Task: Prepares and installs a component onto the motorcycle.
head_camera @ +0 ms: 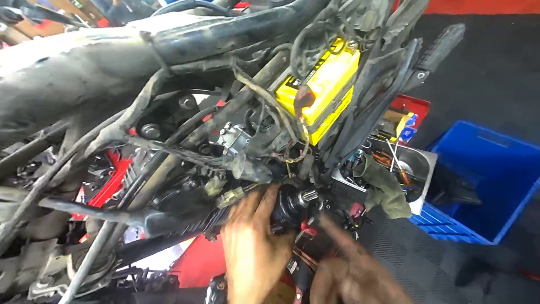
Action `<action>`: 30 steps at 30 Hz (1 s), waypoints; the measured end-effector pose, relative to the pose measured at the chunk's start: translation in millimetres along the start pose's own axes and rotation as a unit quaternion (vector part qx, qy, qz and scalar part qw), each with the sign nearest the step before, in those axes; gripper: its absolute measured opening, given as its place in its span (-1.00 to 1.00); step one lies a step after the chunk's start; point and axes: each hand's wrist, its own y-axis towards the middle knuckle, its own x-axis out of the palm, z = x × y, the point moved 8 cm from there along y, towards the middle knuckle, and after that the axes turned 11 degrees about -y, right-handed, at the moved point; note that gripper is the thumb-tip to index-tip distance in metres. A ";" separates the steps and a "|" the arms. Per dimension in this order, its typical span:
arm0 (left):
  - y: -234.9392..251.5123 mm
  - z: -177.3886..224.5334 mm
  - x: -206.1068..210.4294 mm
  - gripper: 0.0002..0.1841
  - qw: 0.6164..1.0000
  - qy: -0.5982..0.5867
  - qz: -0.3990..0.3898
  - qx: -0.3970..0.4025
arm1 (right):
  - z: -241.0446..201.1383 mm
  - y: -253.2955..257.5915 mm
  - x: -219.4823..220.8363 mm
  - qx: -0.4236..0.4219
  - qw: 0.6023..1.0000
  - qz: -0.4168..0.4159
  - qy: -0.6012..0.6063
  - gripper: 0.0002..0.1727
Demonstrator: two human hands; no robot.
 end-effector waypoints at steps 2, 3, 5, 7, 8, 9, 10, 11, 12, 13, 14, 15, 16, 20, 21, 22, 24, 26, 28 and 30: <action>3.8 -4.6 -5.3 -0.25 0.998 -0.052 -0.029 -0.020 | -2.4 2.2 -22.9 -0.104 0.949 0.029 -0.297 -0.18; 5.7 -5.2 -8.6 -0.24 0.996 -0.076 -0.039 -0.028 | -4.9 4.4 -32.2 -0.162 0.895 0.045 -0.414 -0.22; 9.8 -4.4 -15.2 -0.22 0.991 -0.112 -0.056 -0.038 | -16.3 10.8 -41.6 -0.246 0.790 0.064 -0.558 -0.31; 14.0 -2.9 -19.6 -0.18 0.987 -0.132 -0.073 -0.048 | -32.9 20.6 -42.9 -0.294 0.711 0.064 -0.636 -0.30; 15.6 -1.3 -21.3 -0.18 0.986 -0.137 -0.078 -0.048 | -41.5 25.4 -41.9 -0.313 0.684 0.062 -0.656 -0.26; 17.5 0.5 -23.0 -0.18 0.986 -0.138 -0.079 -0.043 | -50.2 30.4 -40.4 -0.332 0.662 0.060 -0.669 -0.21; 19.3 2.1 -24.6 -0.18 0.987 -0.137 -0.079 -0.036 | -58.5 35.4 -38.4 -0.351 0.642 0.059 -0.679 -0.19; 20.7 3.0 -25.5 -0.18 0.987 -0.135 -0.079 -0.031 | -65.4 40.1 -36.5 -0.368 0.623 0.057 -0.688 -0.18; 21.8 3.6 -25.9 -0.19 0.988 -0.132 -0.080 -0.028 | -70.6 44.5 -35.3 -0.385 0.604 0.054 -0.696 -0.19; 22.7 3.7 -25.6 -0.20 0.987 -0.132 -0.082 -0.027 | -74.1 48.4 -35.1 -0.397 0.589 0.049 -0.702 -0.19; 23.8 3.8 -25.6 -0.20 0.987 -0.133 -0.084 -0.026 | -76.0 52.3 -35.4 -0.405 0.577 0.043 -0.708 -0.20; 25.0 3.6 -25.7 -0.21 0.986 -0.136 -0.088 -0.025 | -76.9 56.1 -36.3 -0.409 0.569 0.035 -0.712 -0.20; 26.1 3.6 -25.8 -0.21 0.986 -0.137 -0.093 -0.026 | -77.1 59.5 -37.2 -0.413 0.563 0.028 -0.716 -0.21; 29.5 1.9 -27.0 -0.21 0.983 -0.150 -0.102 -0.033 | -76.1 71.0 -35.2 -0.426 0.542 0.007 -0.724 -0.20; 30.2 1.1 -26.7 -0.21 0.981 -0.155 -0.107 -0.036 | -75.4 73.3 -34.9 -0.426 0.534 0.004 -0.730 -0.21; 31.1 -0.2 -26.3 -0.21 0.980 -0.162 -0.111 -0.039 | -74.7 74.9 -35.8 -0.428 0.522 0.001 -0.738 -0.21; 33.0 -2.7 -26.3 -0.20 0.976 -0.176 -0.117 -0.044 | -73.2 75.9 -42.6 -0.434 0.500 0.004 -0.750 -0.24; 34.0 -4.6 -26.1 -0.20 0.972 -0.194 -0.125 -0.048 | -70.9 74.7 -52.7 -0.440 0.487 0.010 -0.754 -0.23; 34.7 -6.1 -26.4 -0.22 0.967 -0.214 -0.130 -0.045 | -71.2 73.1 -58.0 -0.457 0.487 0.019 -0.745 -0.23; 35.6 -7.2 -26.7 -0.23 0.962 -0.231 -0.139 -0.048 | -74.6 74.6 -53.2 -0.473 0.489 0.024 -0.732 -0.25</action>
